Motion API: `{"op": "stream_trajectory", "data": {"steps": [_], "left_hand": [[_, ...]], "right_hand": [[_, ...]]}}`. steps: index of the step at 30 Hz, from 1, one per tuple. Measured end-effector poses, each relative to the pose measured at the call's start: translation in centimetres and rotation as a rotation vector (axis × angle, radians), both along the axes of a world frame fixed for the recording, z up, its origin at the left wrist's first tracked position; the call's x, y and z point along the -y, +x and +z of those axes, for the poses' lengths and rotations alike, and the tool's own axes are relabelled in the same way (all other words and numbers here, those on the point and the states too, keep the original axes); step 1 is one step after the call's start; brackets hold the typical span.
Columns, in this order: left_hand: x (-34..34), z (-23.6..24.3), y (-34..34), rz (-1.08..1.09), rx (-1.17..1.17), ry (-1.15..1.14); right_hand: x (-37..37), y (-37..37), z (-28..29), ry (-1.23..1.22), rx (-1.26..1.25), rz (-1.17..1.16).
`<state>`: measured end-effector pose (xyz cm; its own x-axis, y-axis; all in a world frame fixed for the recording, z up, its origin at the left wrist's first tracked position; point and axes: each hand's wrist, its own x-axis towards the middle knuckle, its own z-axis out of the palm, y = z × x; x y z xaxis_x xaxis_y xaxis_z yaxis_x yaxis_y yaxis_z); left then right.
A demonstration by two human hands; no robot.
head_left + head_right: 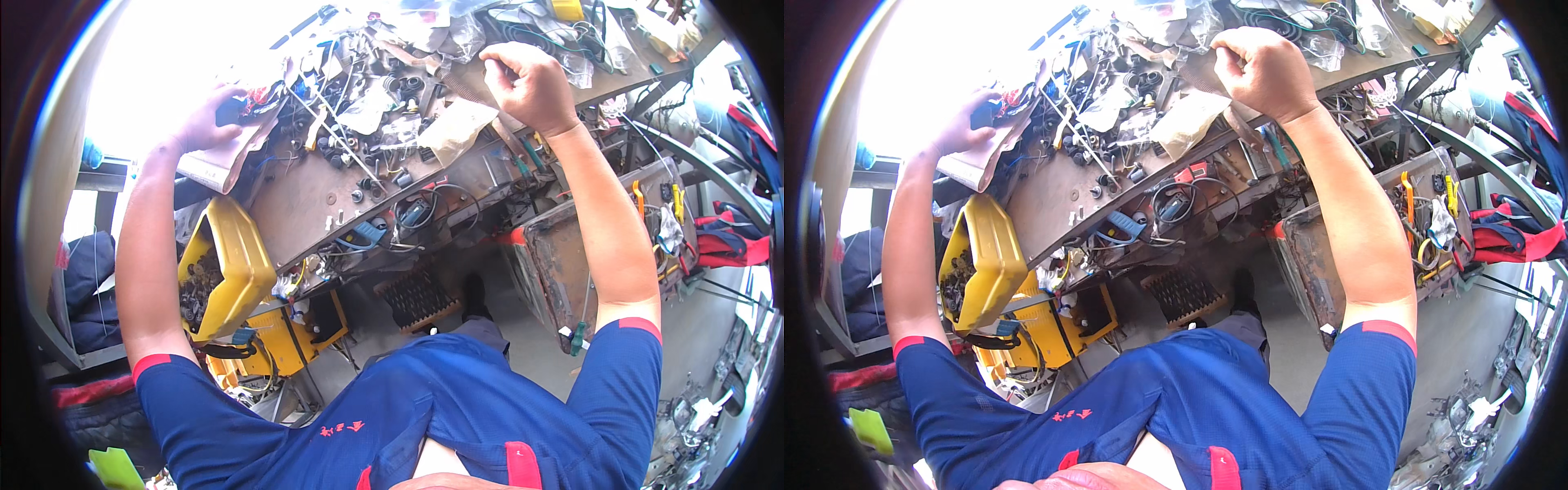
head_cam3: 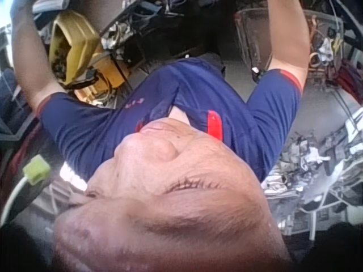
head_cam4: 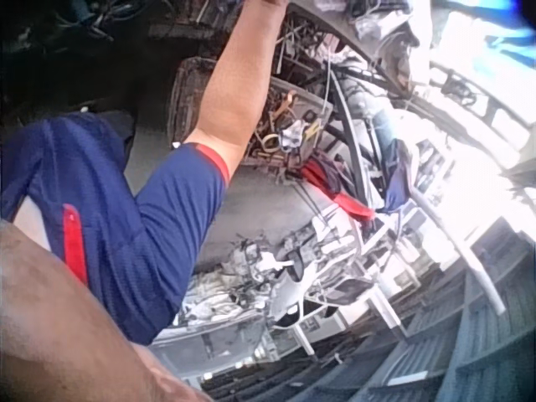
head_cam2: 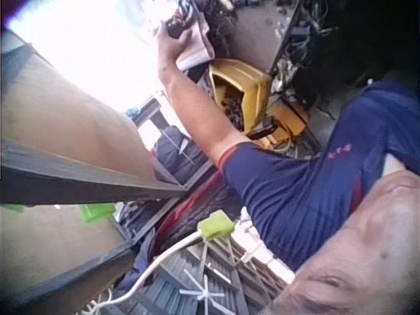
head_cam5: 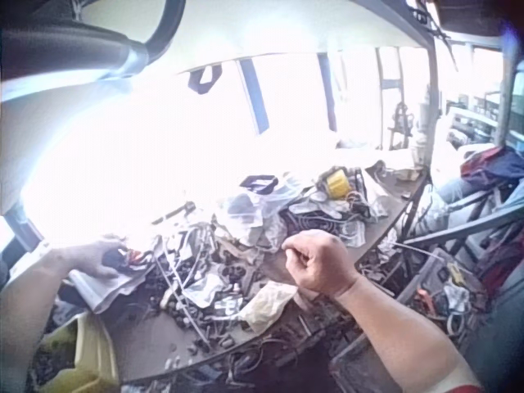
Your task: The person selects fasteners from a container on a workbench and fits pieces together by hand. Then, the person walks over to an open car trunk and installs a fastener inside using a ratchet.
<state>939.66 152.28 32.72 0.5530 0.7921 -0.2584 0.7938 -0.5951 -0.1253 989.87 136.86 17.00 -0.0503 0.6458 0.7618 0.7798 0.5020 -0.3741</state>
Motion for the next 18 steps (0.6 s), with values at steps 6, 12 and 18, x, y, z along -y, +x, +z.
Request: {"op": "stream_trajectory", "data": {"steps": [6, 12, 18], "left_hand": [[0.4, -1.2, 1.6, 0.068, 0.190, 0.145], [4.9, -2.1, 5.8, -0.154, 0.346, 0.157], [11.1, -4.4, 9.8, -0.376, 0.130, -0.032]], "right_hand": [[0.2, 0.0, 0.1, 0.009, -0.011, 0.005], [0.8, -1.2, 1.8, 0.063, -0.145, 0.095], [5.9, -15.1, 5.8, -0.513, 0.412, 0.465]]}}
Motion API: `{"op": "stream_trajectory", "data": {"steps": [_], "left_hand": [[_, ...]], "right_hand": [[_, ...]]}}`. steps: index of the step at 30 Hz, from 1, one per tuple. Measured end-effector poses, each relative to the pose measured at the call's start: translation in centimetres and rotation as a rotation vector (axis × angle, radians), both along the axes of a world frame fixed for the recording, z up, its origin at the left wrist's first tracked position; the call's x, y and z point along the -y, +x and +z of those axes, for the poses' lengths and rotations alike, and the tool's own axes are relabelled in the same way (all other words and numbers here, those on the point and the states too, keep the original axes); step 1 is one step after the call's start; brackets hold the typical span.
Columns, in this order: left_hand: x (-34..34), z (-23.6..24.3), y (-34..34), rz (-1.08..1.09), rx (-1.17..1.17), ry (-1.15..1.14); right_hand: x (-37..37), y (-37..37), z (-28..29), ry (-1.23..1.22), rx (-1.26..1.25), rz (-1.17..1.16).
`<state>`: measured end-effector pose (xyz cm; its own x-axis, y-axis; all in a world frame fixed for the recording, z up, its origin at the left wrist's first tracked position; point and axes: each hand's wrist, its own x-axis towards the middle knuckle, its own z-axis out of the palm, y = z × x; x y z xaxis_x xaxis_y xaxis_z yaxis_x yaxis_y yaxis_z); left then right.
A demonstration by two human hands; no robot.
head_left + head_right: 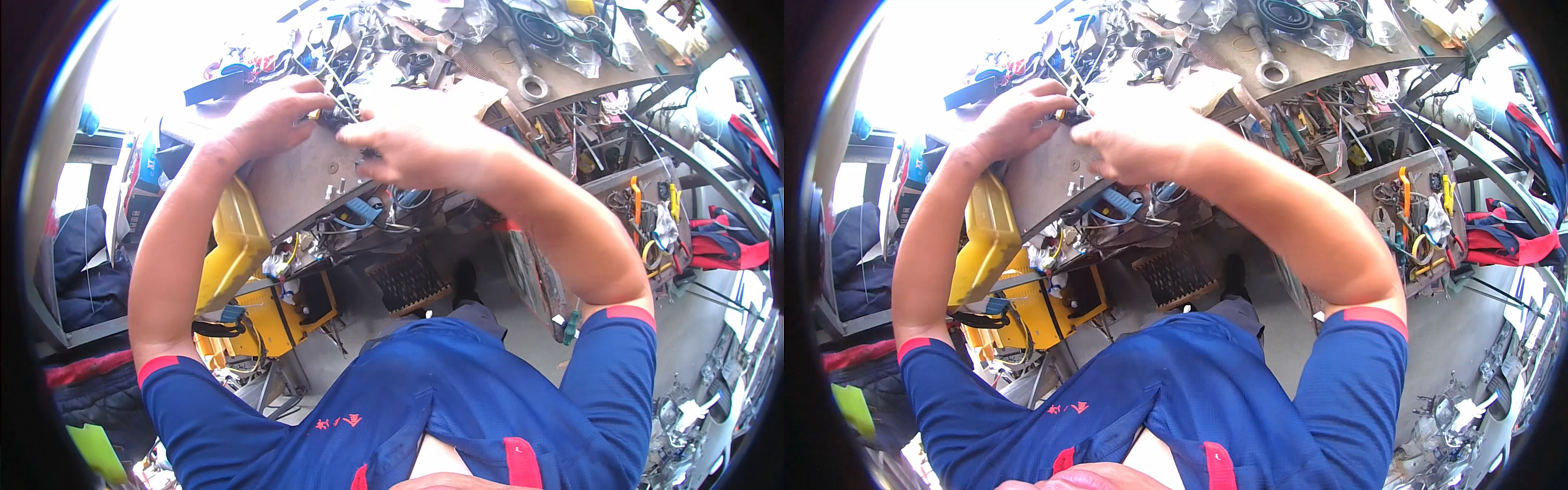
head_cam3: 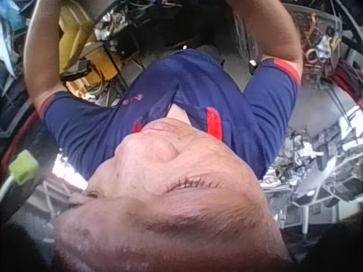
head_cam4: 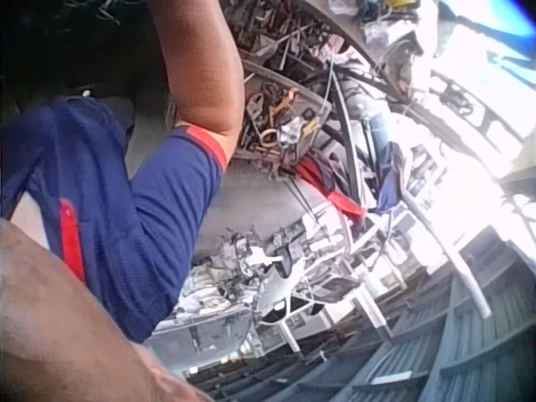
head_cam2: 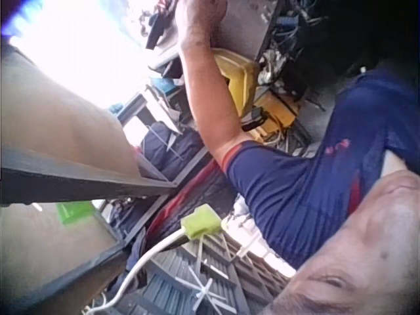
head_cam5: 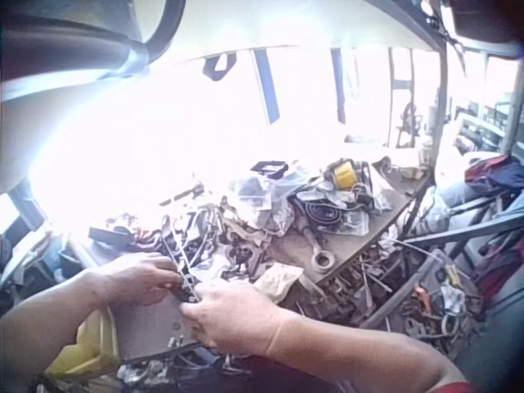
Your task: The person selects fasteners from a container on a workbench and fits pieces together by hand. Then, the person walks over to an open car trunk and installs a fastener inside using a ratchet.
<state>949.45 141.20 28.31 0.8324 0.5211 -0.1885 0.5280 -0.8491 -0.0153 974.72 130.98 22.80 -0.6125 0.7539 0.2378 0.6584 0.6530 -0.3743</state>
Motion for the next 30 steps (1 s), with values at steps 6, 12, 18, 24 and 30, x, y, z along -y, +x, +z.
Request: {"op": "stream_trajectory", "data": {"steps": [6, 12, 18, 24, 30], "left_hand": [[1.4, -0.6, 1.0, 0.126, -0.110, 0.009], [1.4, -0.6, -1.6, 0.026, -0.112, 0.121], [0.4, -0.2, -1.9, 0.072, -0.144, 0.058], [1.8, -2.4, 1.8, -0.012, -0.034, 0.218], [1.6, -0.1, 2.0, 0.115, -0.213, 0.079]], "right_hand": [[-2.1, -1.4, -1.4, 0.135, 0.084, -0.160], [-3.9, 3.7, -0.4, 0.111, 0.054, -0.214], [-4.6, 8.9, -1.3, 0.295, -0.250, -0.342], [-6.1, 10.1, -1.9, 0.189, -0.248, -0.391], [-6.6, 10.1, -2.7, 0.392, 0.018, -0.492]]}}
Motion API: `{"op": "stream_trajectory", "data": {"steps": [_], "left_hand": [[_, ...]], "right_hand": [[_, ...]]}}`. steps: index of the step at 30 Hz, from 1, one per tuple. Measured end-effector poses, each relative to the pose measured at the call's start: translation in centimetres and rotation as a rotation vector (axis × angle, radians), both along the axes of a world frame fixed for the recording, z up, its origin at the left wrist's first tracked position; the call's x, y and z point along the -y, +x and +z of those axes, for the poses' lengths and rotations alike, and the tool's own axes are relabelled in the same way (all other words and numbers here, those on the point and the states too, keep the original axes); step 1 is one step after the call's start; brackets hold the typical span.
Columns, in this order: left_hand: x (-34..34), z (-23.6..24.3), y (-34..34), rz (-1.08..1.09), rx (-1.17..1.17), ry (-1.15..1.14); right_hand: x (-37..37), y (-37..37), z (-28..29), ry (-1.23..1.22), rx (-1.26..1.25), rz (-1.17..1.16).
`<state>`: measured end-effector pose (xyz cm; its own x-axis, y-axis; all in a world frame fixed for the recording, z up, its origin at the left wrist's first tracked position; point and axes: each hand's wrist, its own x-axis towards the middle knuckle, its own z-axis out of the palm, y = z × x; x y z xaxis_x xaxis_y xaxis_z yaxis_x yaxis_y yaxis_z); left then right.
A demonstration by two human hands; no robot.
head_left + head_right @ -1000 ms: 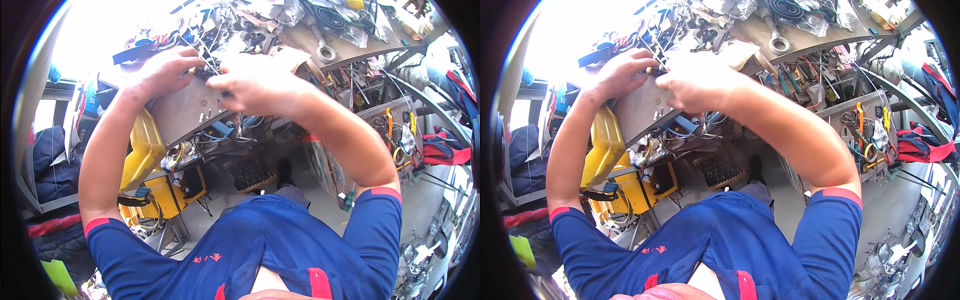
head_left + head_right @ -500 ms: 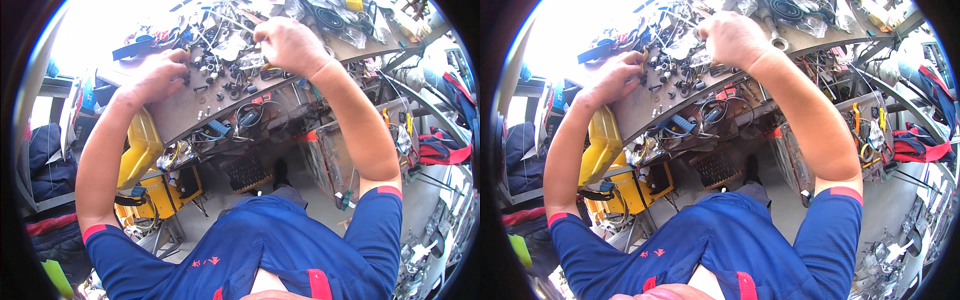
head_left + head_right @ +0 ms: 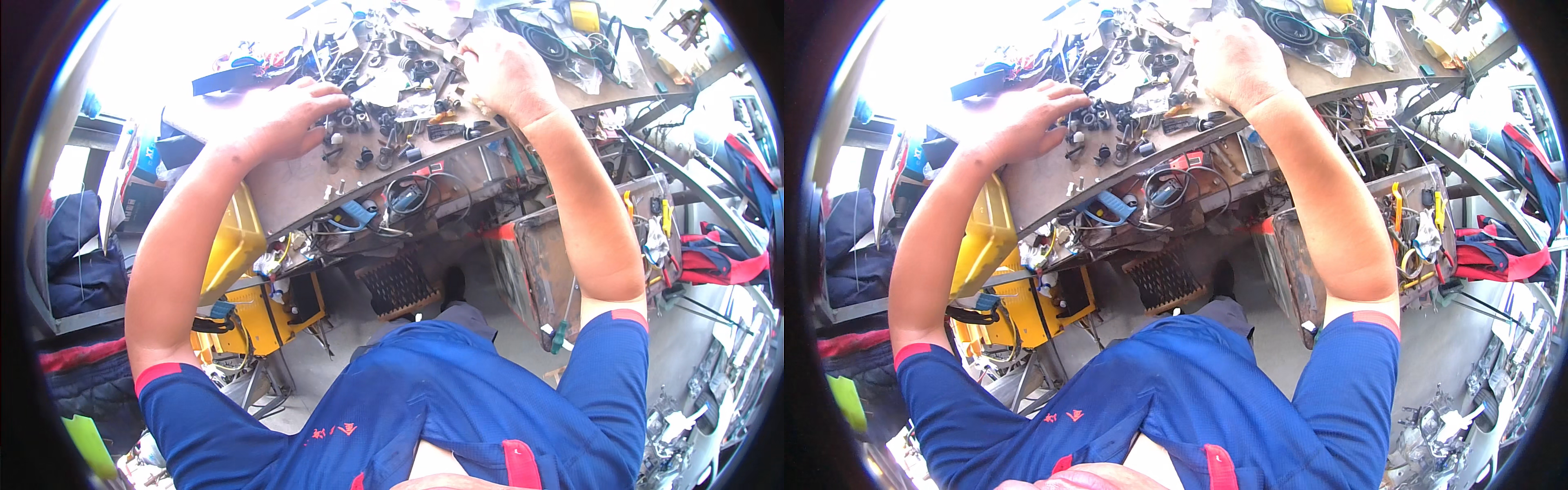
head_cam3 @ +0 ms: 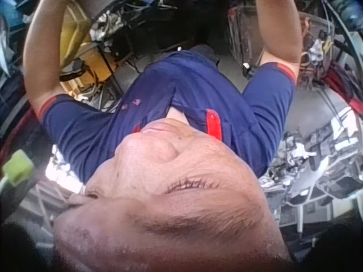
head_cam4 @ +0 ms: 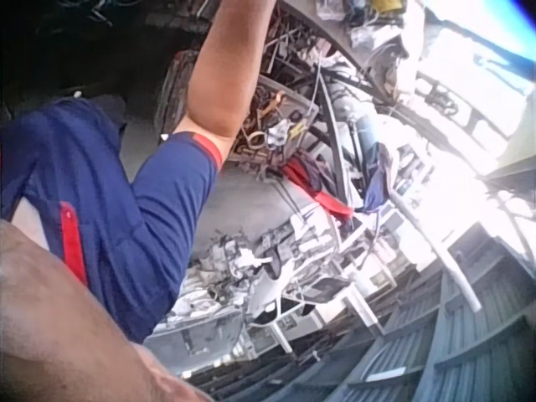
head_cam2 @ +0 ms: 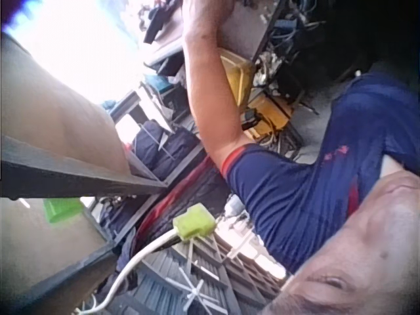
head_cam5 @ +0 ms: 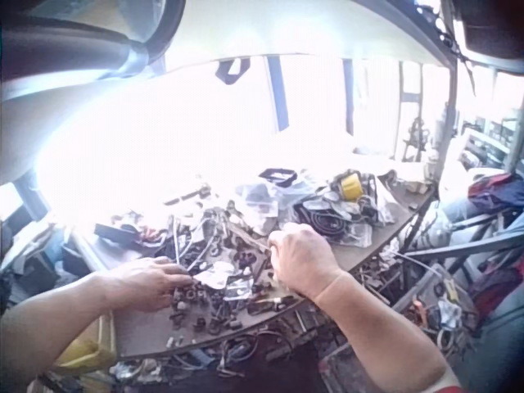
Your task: The person selects fasteners from a container on a workbench and fits pieces together by hand. Then, the person walks over to an open car trunk and installs a fastener inside using a ratchet.
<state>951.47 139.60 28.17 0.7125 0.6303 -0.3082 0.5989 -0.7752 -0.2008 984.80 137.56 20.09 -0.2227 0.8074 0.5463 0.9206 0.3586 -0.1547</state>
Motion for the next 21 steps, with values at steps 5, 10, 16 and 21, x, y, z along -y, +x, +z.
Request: {"op": "stream_trajectory", "data": {"steps": [5, 10, 16, 21], "left_hand": [[0.8, 0.2, -2.1, -0.060, 0.029, -0.037], [0.8, 0.8, -2.7, -0.048, 0.072, -0.103], [0.9, 1.1, -4.5, -0.072, 0.043, -0.094], [0.8, 1.8, -5.0, 0.074, 0.034, -0.196]], "right_hand": [[1.7, -2.6, 2.3, -0.092, 0.103, -0.005], [3.2, -8.3, 1.3, -0.120, -0.049, 0.535], [2.4, -8.1, 1.0, -0.406, 0.132, 0.445], [2.3, -5.1, -0.2, -0.186, 0.072, 0.327]]}}
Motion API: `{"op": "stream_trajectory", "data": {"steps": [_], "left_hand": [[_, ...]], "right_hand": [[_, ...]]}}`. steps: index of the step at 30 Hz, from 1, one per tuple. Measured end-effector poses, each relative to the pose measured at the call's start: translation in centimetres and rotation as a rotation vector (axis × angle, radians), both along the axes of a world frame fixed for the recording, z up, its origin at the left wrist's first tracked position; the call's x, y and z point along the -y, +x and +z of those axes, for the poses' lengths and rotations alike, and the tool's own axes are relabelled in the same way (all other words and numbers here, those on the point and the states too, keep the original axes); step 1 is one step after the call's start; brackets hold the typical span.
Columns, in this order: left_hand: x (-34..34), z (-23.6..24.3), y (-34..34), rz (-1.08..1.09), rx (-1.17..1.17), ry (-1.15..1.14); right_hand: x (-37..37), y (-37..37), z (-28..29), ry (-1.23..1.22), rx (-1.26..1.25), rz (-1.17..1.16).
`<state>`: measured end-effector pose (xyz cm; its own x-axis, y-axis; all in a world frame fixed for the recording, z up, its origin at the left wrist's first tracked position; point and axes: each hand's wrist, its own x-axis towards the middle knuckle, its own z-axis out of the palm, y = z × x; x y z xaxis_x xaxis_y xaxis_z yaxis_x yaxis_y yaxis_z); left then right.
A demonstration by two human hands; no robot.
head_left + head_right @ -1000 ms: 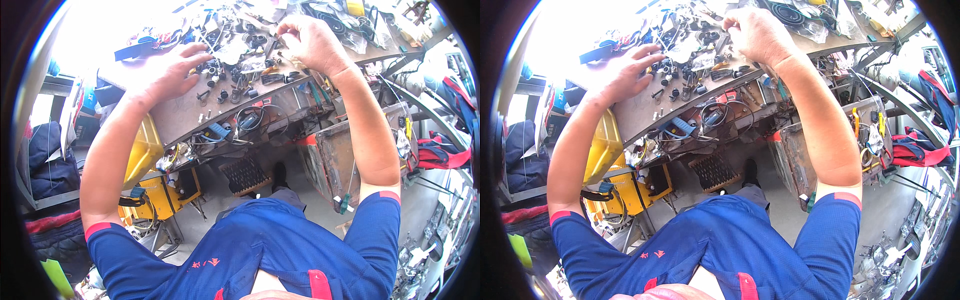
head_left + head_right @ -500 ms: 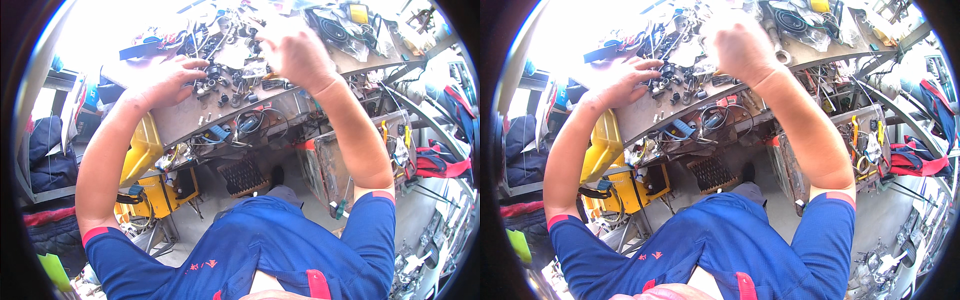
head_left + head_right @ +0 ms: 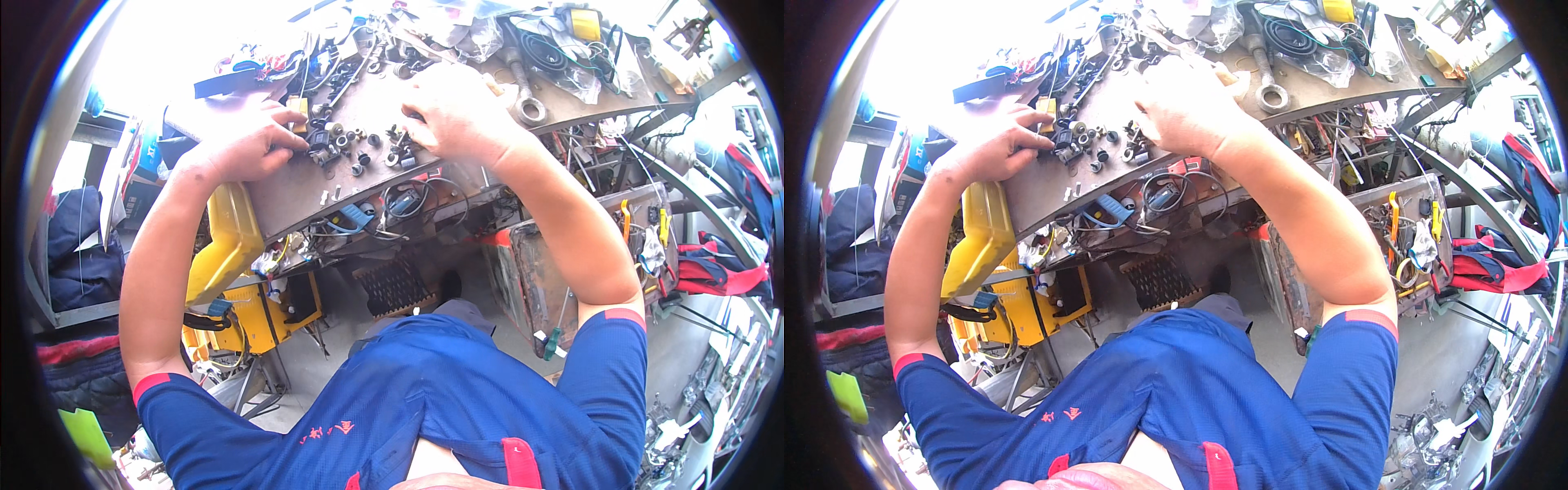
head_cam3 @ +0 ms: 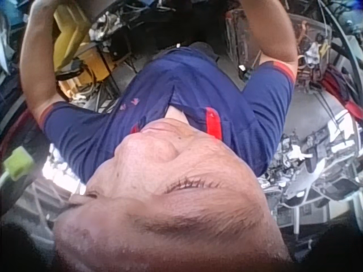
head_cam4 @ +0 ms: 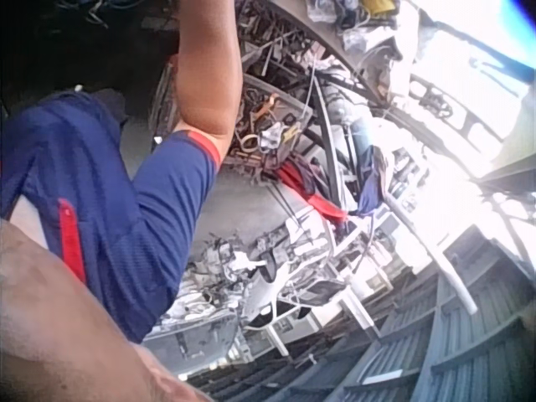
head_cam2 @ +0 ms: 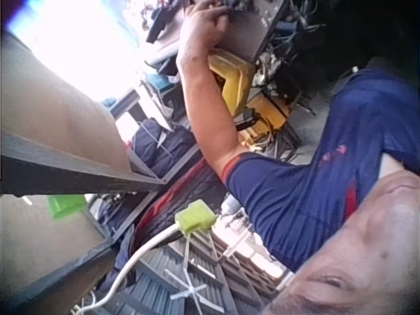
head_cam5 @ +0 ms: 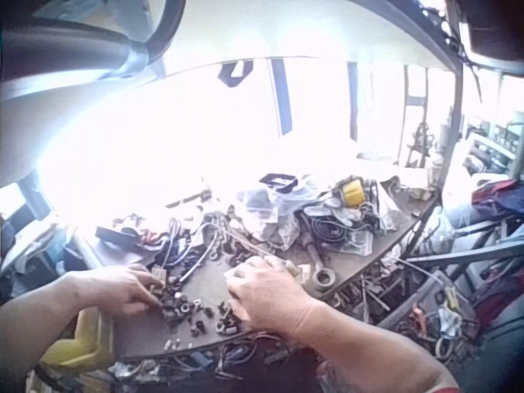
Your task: The person selects fasteners from a container on a workbench and fits pieces together by hand. Then, the person walks over to an open car trunk and installs a fastener inside using a ratchet.
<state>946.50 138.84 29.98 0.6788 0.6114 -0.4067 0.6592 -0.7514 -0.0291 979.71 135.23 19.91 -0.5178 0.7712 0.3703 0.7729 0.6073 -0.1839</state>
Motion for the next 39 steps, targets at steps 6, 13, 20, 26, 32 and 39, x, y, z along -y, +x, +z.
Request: {"op": "stream_trajectory", "data": {"steps": [6, 13, 20, 26, 32, 39], "left_hand": [[-1.1, -0.9, 2.1, 0.088, 0.056, 0.106], [-1.8, -3.6, 4.5, 0.215, 0.094, 0.218], [3.4, -0.3, 2.4, -0.019, 0.422, 0.349], [14.9, 4.4, -3.6, 0.122, 0.452, 0.530], [26.1, 1.5, -18.7, 0.584, 0.434, 0.761], [26.6, -0.5, -21.7, 0.585, 0.512, 0.712]], "right_hand": [[1.9, 0.3, -0.8, 0.321, -0.237, 0.023], [2.7, 0.3, -3.2, 0.283, -0.450, 0.066], [3.1, -0.2, -3.3, 0.309, -0.448, 0.036], [3.0, 0.3, -3.4, 0.357, -0.499, 0.031], [6.3, -5.4, -0.5, 0.258, -0.714, 0.174], [12.1, -18.1, 2.4, -0.092, -0.657, 0.390]]}}
